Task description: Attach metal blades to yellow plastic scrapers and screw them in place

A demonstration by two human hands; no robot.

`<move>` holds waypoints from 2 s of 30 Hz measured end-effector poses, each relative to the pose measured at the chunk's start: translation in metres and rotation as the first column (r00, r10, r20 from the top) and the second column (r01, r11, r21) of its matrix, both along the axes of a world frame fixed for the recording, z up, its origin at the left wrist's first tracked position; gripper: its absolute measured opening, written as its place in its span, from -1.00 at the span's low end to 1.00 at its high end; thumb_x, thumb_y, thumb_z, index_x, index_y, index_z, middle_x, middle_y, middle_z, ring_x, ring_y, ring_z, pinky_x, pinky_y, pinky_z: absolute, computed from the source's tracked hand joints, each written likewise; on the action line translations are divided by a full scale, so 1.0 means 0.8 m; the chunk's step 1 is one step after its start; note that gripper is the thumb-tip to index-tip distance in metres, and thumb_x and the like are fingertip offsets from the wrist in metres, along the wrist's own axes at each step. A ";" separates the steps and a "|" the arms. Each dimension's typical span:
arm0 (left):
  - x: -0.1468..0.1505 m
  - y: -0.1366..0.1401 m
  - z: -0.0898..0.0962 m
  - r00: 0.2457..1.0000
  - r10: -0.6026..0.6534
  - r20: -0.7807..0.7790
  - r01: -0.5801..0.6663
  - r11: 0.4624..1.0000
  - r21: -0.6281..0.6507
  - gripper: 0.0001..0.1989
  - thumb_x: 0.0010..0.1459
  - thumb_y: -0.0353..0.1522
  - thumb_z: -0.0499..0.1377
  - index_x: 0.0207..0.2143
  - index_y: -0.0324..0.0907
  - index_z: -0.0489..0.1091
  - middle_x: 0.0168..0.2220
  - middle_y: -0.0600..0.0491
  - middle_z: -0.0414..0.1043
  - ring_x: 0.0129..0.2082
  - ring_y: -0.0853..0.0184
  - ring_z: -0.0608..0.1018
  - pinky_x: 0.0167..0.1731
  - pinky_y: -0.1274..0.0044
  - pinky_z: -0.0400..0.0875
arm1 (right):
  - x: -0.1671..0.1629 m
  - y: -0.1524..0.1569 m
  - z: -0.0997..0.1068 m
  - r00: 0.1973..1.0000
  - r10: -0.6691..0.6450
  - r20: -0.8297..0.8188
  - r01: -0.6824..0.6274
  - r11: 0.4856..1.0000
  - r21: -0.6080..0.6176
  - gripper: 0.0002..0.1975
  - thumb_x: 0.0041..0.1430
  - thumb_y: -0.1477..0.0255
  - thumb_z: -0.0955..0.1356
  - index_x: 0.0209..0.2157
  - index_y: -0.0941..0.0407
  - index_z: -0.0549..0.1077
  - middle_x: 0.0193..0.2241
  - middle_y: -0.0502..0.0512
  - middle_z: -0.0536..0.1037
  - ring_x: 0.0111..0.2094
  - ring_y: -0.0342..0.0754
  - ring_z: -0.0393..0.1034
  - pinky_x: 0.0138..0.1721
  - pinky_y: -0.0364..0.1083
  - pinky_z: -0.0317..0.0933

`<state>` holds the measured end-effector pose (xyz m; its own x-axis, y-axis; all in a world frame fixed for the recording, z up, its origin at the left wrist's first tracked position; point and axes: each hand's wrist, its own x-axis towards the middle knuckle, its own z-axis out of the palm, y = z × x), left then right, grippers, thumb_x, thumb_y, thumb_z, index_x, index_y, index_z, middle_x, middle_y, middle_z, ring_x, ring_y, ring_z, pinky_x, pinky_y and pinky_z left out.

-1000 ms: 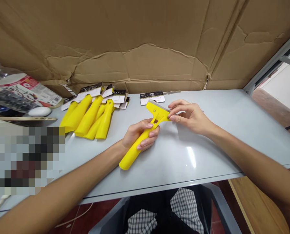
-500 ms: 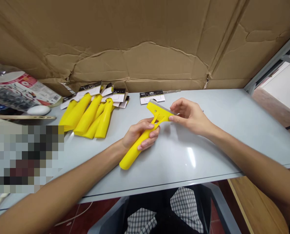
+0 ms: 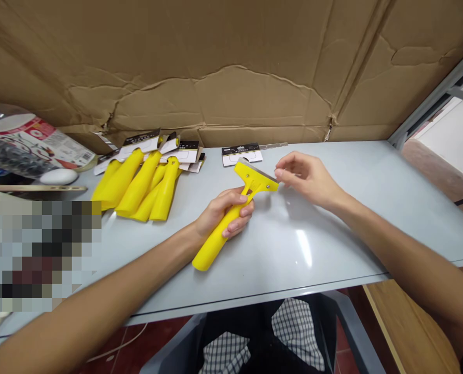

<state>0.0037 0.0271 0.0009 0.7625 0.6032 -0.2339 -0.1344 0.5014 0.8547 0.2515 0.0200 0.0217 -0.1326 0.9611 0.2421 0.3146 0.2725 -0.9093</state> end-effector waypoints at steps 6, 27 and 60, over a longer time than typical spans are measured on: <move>0.003 0.002 0.000 0.983 0.180 0.025 -0.178 0.981 -0.071 -0.77 0.13 -0.29 0.26 -0.49 -0.15 0.28 -0.71 0.20 0.23 -0.83 0.54 0.18 -0.84 0.72 0.15 | 0.060 0.020 0.009 0.761 -0.262 0.593 0.090 0.949 0.303 -0.76 0.29 0.29 0.44 -0.08 0.10 0.61 -0.06 0.24 0.58 -0.07 0.17 0.49 -0.05 0.12 0.33; 0.011 -0.004 0.007 0.951 0.301 -0.072 -0.297 0.953 0.057 -0.73 -0.04 -0.28 0.32 -0.49 -0.14 0.24 -0.61 0.20 0.30 -0.78 0.51 0.28 -0.83 0.65 0.15 | 0.089 0.044 -0.013 0.693 -0.083 0.716 -0.022 0.990 0.136 -0.74 0.26 0.42 0.38 -0.07 0.08 0.68 -0.26 0.14 0.62 -0.24 0.04 0.47 -0.15 0.01 0.30; 0.019 -0.016 0.011 0.881 0.451 -0.144 -0.435 0.891 0.130 -0.77 -0.06 -0.31 0.32 -0.53 -0.17 0.30 -0.62 0.18 0.32 -0.75 0.54 0.29 -0.80 0.66 0.13 | 0.046 0.016 0.002 0.841 0.078 0.536 -0.295 0.896 0.332 -0.74 0.30 0.54 0.40 -0.05 0.10 0.69 -0.21 0.12 0.61 -0.26 -0.06 0.48 -0.30 -0.05 0.33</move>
